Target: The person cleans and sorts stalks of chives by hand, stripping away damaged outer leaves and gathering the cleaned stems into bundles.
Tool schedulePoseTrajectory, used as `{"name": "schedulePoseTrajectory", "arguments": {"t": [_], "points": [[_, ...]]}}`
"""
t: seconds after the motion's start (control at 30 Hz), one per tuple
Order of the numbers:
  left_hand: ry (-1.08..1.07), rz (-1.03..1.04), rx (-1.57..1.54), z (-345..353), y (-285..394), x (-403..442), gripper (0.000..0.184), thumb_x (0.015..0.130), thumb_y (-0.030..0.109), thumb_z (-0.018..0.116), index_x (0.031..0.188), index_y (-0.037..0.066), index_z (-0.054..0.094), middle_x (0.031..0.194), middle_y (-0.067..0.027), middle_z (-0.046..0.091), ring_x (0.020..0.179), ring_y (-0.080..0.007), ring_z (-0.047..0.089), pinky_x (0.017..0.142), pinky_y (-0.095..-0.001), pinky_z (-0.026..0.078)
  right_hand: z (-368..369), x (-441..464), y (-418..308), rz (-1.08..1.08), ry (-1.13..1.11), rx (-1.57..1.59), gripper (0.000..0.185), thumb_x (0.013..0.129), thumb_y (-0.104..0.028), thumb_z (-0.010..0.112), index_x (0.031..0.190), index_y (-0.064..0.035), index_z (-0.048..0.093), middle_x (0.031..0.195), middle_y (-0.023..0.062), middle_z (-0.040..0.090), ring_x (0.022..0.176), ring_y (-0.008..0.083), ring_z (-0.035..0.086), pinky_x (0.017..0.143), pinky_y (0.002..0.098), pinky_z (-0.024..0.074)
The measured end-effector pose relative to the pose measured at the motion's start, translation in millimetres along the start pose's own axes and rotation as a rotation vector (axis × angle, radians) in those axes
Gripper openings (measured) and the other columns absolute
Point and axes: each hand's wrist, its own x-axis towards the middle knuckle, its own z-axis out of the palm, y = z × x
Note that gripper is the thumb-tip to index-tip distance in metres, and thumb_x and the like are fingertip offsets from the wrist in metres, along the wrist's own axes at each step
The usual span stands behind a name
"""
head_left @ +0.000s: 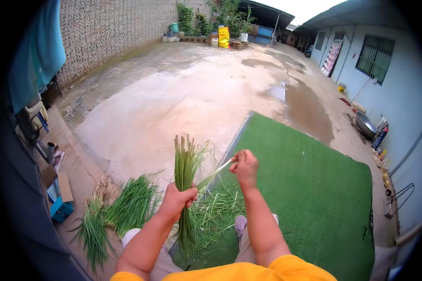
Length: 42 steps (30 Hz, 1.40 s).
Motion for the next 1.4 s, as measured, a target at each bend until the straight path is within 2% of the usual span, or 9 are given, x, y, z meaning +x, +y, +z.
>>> {"name": "schedulePoseTrajectory", "arguments": {"t": [0.07, 0.2, 0.3, 0.37, 0.47, 0.7, 1.0, 1.23, 1.4], "points": [[0.015, 0.008, -0.05, -4.6, 5.6, -2.4, 0.009, 0.076, 0.005, 0.06, 0.082, 0.001, 0.054, 0.061, -0.0036, 0.054, 0.043, -0.0066, 0.044, 0.04, -0.0188, 0.034, -22.6, 15.7, -4.4, 0.044, 0.117, 0.118, 0.024, 0.089, -0.019, 0.05, 0.073, -0.002, 0.051, 0.06, 0.0063, 0.057, 0.04, 0.0062, 0.046, 0.037, 0.0198, 0.0356], [0.009, 0.077, -0.022, -15.8, 12.2, -7.5, 0.01, 0.077, 0.007, 0.06, 0.083, 0.001, 0.055, 0.061, -0.0028, 0.053, 0.044, -0.0063, 0.044, 0.041, -0.0184, 0.034, -35.3, 10.5, -6.6, 0.129, -0.106, -0.041, 0.023, 0.087, -0.02, 0.055, 0.072, -0.0023, 0.05, 0.061, 0.0068, 0.059, 0.039, 0.0069, 0.045, 0.038, 0.0198, 0.0365], [0.006, 0.073, -0.028, -20.9, 4.5, -7.0, 0.01, 0.077, 0.007, 0.06, 0.084, 0.001, 0.055, 0.061, -0.0029, 0.053, 0.044, -0.0061, 0.044, 0.042, -0.0182, 0.035, -24.2, -12.8, -9.5, 0.213, -0.305, -0.137, 0.023, 0.083, -0.02, 0.06, 0.088, 0.0017, 0.055, 0.077, 0.0093, 0.063, 0.05, 0.0067, 0.051, 0.042, 0.0194, 0.0393], [0.003, 0.067, -0.016, -22.8, 1.0, -4.4, 0.011, 0.076, 0.007, 0.062, 0.084, 0.001, 0.055, 0.062, -0.0036, 0.054, 0.045, -0.0062, 0.045, 0.043, -0.0181, 0.036, -8.4, -26.3, -13.6, 0.068, -0.373, -0.063, 0.041, 0.08, -0.02, 0.063, 0.112, 0.0033, 0.05, 0.096, 0.0106, 0.062, 0.067, 0.0074, 0.054, 0.05, 0.0194, 0.0418], [-0.015, 0.031, -0.074, -21.7, -1.9, -0.8, 0.012, 0.076, 0.006, 0.062, 0.085, 0.001, 0.055, 0.063, -0.0042, 0.055, 0.045, -0.0064, 0.046, 0.043, -0.0184, 0.037, -1.9, -27.2, -9.8, 0.093, -0.45, 0.008, 0.052, 0.082, -0.017, 0.06, 0.126, -0.0002, 0.039, 0.112, 0.0139, 0.055, 0.075, 0.0095, 0.055, 0.056, 0.0192, 0.0441], [-0.101, -0.198, -0.188, -18.8, -15.8, 9.8, 0.014, 0.077, 0.011, 0.059, 0.087, 0.003, 0.055, 0.067, -0.0048, 0.057, 0.052, -0.0101, 0.052, 0.048, -0.0215, 0.042, 7.5, -29.9, -7.2, 0.41, -0.555, 0.417, 0.017, 0.087, -0.012, 0.053, 0.097, 0.0013, 0.055, 0.086, 0.0109, 0.061, 0.061, 0.0045, 0.046, 0.05, 0.0157, 0.0379], [-0.102, -0.096, -0.137, -22.9, -12.2, 18.2, 0.024, 0.078, 0.011, 0.059, 0.098, -0.001, 0.054, 0.095, -0.0138, 0.063, 0.085, -0.0185, 0.061, 0.07, -0.028, 0.047, 0.3, -30.1, -22.4, 0.428, -0.652, 0.262, 0.023, 0.087, -0.01, 0.052, 0.105, 0.0038, 0.054, 0.079, 0.0075, 0.062, 0.054, 0.0029, 0.046, 0.047, 0.014, 0.0364], [-0.096, -0.048, 0.053, 3.9, -12.6, 11.1, 0.023, 0.072, 0.015, 0.07, 0.088, 0.004, 0.058, 0.075, 0.0011, 0.056, 0.064, -0.0075, 0.049, 0.057, -0.0221, 0.039, 6.0, -39.9, -19.1, 0.395, -0.651, 0.193, 0.022, 0.084, -0.01, 0.055, 0.102, 0.0026, 0.058, 0.077, 0.0028, 0.062, 0.058, 0.0033, 0.048, 0.049, 0.0168, 0.0375], [-0.003, -0.053, 0.053, 3.1, -20.4, 15.3, 0.02, 0.072, 0.014, 0.07, 0.085, 0.004, 0.059, 0.071, 0.0011, 0.056, 0.061, -0.0076, 0.049, 0.055, -0.0224, 0.038, 8.2, -42.4, -12.8, 0.384, -0.678, 0.116, 0.023, 0.079, -0.003, 0.058, 0.102, 0.0008, 0.057, 0.075, 0.0007, 0.059, 0.057, 0.0046, 0.05, 0.05, 0.0164, 0.0396]]}}
